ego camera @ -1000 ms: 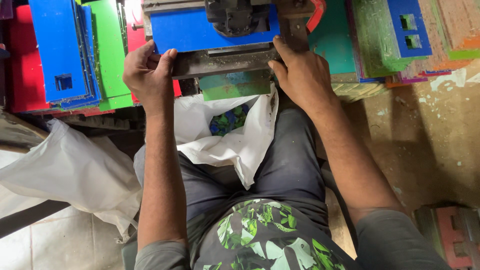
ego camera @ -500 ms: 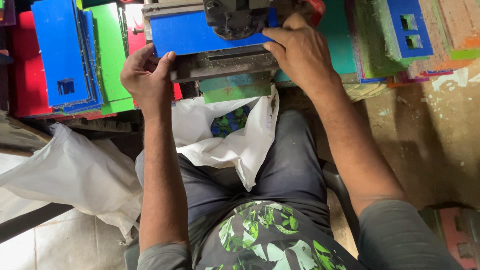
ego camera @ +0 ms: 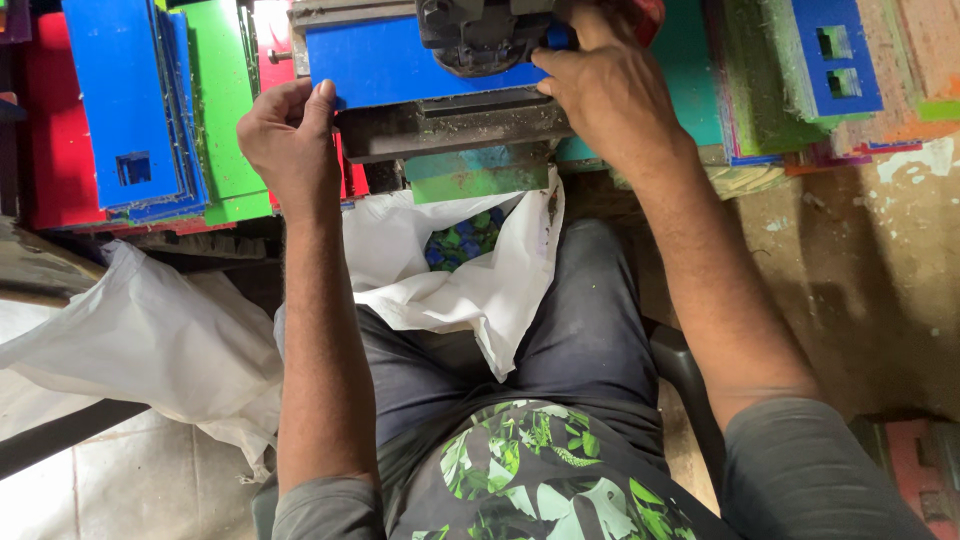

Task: The person repeatedly picks up green and blue plastic sheets and uses a manual press to punch rectangular holes in them. The punched pieces fall into a white sack on their lap. The person continues this process with multiple sheets of both colors.

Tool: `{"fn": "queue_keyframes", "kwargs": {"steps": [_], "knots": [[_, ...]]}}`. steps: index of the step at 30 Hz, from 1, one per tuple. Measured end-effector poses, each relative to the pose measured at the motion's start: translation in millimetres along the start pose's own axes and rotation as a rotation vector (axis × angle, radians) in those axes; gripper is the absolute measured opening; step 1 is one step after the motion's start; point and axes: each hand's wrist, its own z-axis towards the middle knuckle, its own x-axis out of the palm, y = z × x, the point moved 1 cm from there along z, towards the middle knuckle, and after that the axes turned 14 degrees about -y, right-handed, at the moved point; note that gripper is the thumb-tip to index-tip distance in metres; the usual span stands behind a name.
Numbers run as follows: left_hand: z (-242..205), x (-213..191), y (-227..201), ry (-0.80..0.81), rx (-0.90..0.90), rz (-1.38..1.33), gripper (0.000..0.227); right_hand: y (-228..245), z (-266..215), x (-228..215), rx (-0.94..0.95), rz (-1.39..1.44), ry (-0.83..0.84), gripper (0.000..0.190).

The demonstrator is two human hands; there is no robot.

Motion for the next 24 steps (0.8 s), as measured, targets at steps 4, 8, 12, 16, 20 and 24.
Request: {"fn": "queue_keyframes", "kwargs": {"steps": [4, 8, 12, 16, 20, 24], "knots": [[1.9, 0.3, -1.6, 0.015, 0.000, -0.027, 0.013, -4.9, 0.6, 2.4, 0.031, 0.038, 0.055, 0.026], [2.6, -2.3, -0.5, 0.020, 0.017, 0.092, 0.015, -11.4, -4.8, 7.8, 0.073, 0.068, 0.076, 0.018], [7.3, 0.2, 0.4, 0.039, 0.029, 0.121, 0.016, -14.7, -0.9, 7.3, 0.041, 0.105, 0.070, 0.022], [3.6, -10.5, -5.7, 0.076, 0.005, 0.110, 0.018, -3.4, 0.9, -8.0, 0.108, 0.127, 0.167, 0.025], [-32.6, -47.2, -14.2, 0.132, -0.254, -0.149, 0.011, 24.1, -24.2, -40.3, -0.042, 0.111, 0.151, 0.024], [-81.5, -64.4, -21.2, 0.139, -0.331, -0.355, 0.007, 40.7, -62.3, -53.0, -0.073, 0.118, 0.193, 0.032]]}}
